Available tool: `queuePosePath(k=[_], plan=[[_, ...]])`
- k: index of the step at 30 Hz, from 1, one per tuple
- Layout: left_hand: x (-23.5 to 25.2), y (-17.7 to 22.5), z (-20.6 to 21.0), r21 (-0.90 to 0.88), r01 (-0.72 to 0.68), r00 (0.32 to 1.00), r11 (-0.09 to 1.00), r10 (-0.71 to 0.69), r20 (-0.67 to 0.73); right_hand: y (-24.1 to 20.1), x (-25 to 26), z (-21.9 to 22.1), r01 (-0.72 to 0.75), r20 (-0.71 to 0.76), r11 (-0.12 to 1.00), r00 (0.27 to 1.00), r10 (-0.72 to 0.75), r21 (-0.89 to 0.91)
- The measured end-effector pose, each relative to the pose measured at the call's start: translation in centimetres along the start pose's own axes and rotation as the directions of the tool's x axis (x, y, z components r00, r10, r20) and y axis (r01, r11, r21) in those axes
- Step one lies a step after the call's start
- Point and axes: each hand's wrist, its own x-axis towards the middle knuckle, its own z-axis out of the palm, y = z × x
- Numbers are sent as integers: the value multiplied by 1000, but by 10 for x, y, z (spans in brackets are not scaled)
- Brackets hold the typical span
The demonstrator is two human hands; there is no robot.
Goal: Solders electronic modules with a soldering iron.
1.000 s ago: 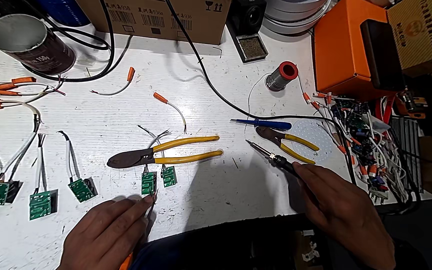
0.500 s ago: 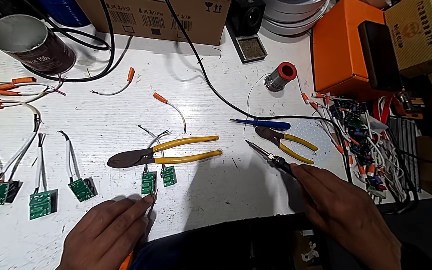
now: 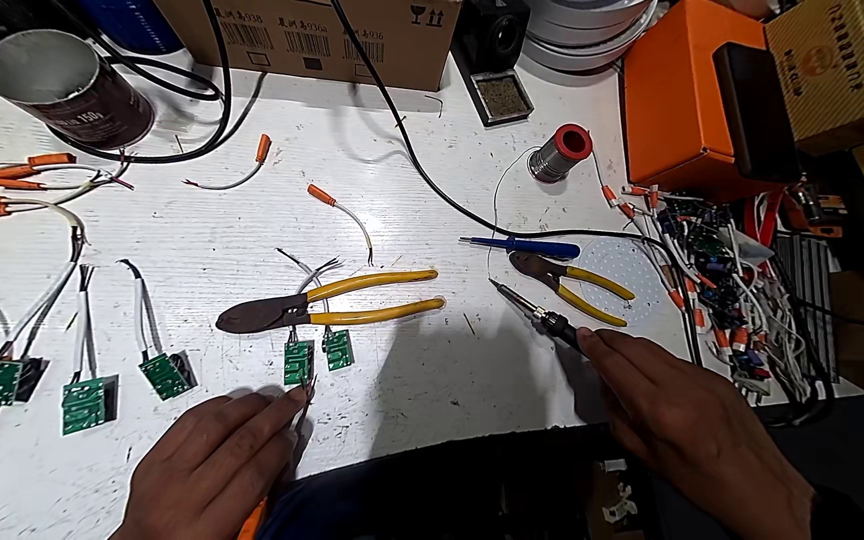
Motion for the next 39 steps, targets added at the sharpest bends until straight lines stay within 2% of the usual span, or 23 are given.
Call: queuePosePath(k=[8, 12, 15, 18, 22, 28, 31, 35, 39], plan=[[0, 0, 1, 1, 3, 1000, 1000, -3, -7, 14, -1, 5, -82, 47, 983, 996, 75, 163], [0, -1, 1, 5, 2, 1000, 1000, -2, -15, 22, -3, 13, -168, 37, 950, 986, 164, 262], [0, -1, 1, 0, 3, 1000, 1000, -3, -12, 26, -7, 18, -277, 71, 856, 959, 274, 435], [0, 0, 1, -5, 7, 1000, 1000, -7, -16, 28, -11, 19, -328, 126, 723, 939, 320, 608], [-1, 0, 2, -3, 5, 1000, 1000, -6, -20, 24, -14, 18, -333, 193, 543, 934, 300, 771], [-2, 0, 0, 13, 6, 1000, 1000, -6, -29, 12, -13, 25, -289, 212, 388, 950, 229, 875], [0, 0, 2, 3, 1, 999, 1000, -1, -50, -2, -10, 28, -214, 142, 404, 969, 200, 889], [4, 4, 1, -12, 9, 998, 1000, -10, -56, -36, 2, 32, -89, 28, 530, 992, 123, 843], [7, 7, 1, -22, 5, 999, 1000, -6, -52, -62, 18, 51, 89, -151, 648, 988, 41, 757]])
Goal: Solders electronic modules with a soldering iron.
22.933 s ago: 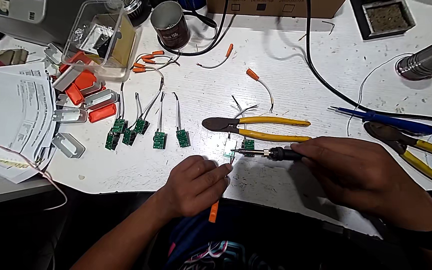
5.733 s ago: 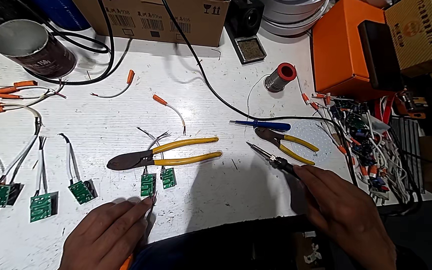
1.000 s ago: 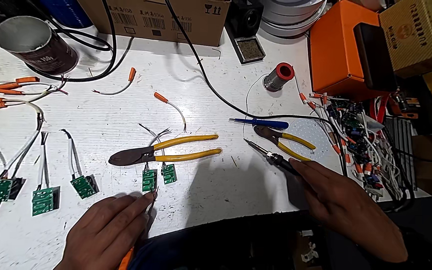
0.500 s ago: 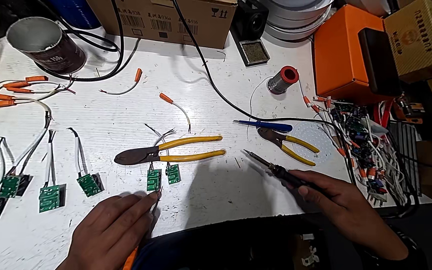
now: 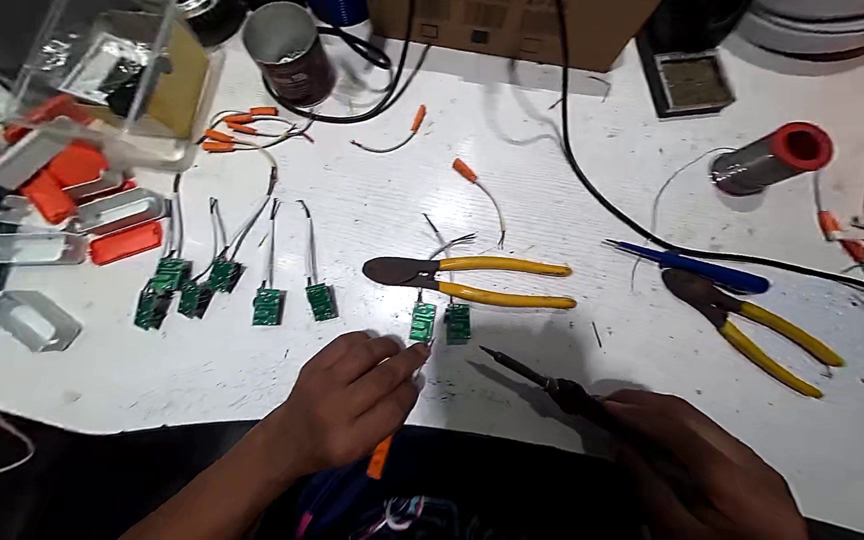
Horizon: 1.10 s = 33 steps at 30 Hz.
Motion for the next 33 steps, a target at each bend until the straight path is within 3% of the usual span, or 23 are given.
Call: queuePosePath(k=[4, 9, 33], plan=[[2, 1, 1, 1, -7, 1000, 1000, 7, 0, -1, 15, 17, 149, 2, 967, 988, -152, -208], [3, 2, 1, 8, -10, 1000, 1000, 10, -3, -8, 27, 27, 241, -10, 913, 966, -258, -329], [4, 1, 1, 19, -5, 1000, 1000, 4, 13, -6, 32, 32, 288, 21, 885, 953, -301, -365]])
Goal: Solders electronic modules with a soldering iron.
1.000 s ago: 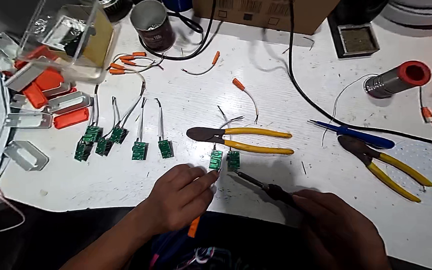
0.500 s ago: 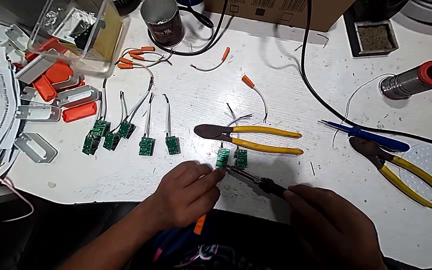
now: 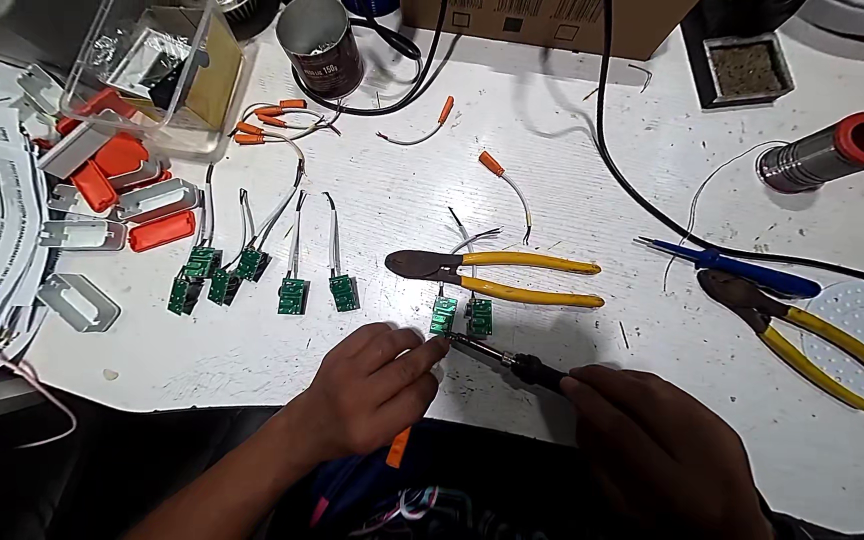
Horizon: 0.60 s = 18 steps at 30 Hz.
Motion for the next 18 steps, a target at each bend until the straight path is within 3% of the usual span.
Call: queuePosePath(k=[18], plan=[[0, 0, 0, -2, 3, 1000, 1000, -3, 0, 1, 1, -2, -13, 21, 1000, 1000, 13, 5]])
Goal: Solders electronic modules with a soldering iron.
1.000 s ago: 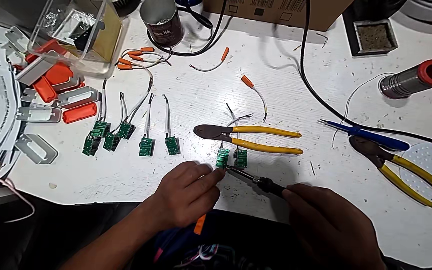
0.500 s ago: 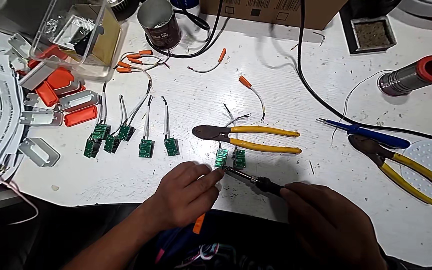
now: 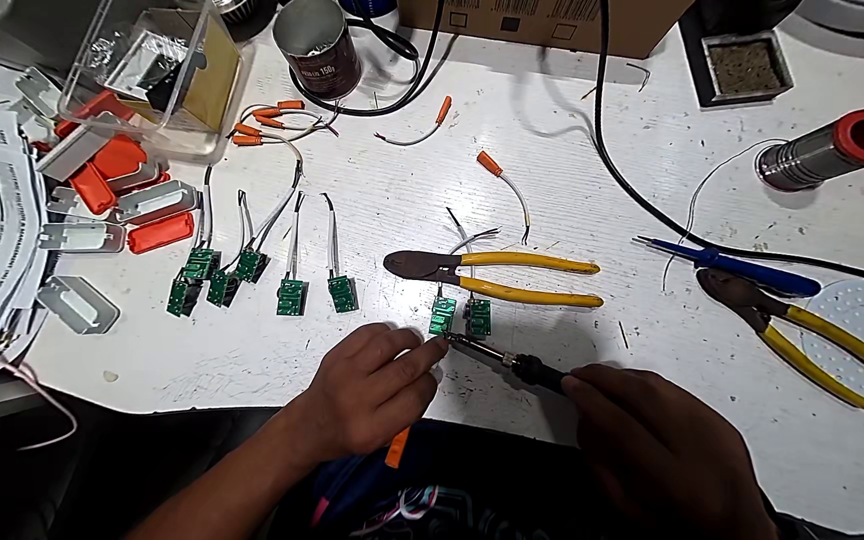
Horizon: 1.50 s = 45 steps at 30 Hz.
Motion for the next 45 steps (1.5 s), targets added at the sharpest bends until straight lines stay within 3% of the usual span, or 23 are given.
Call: queuePosePath(k=[45], plan=[[0, 0, -1, 8, 9, 1000, 1000, -9, 16, 2, -2, 3, -20, 10, 999, 1000, 19, 38]])
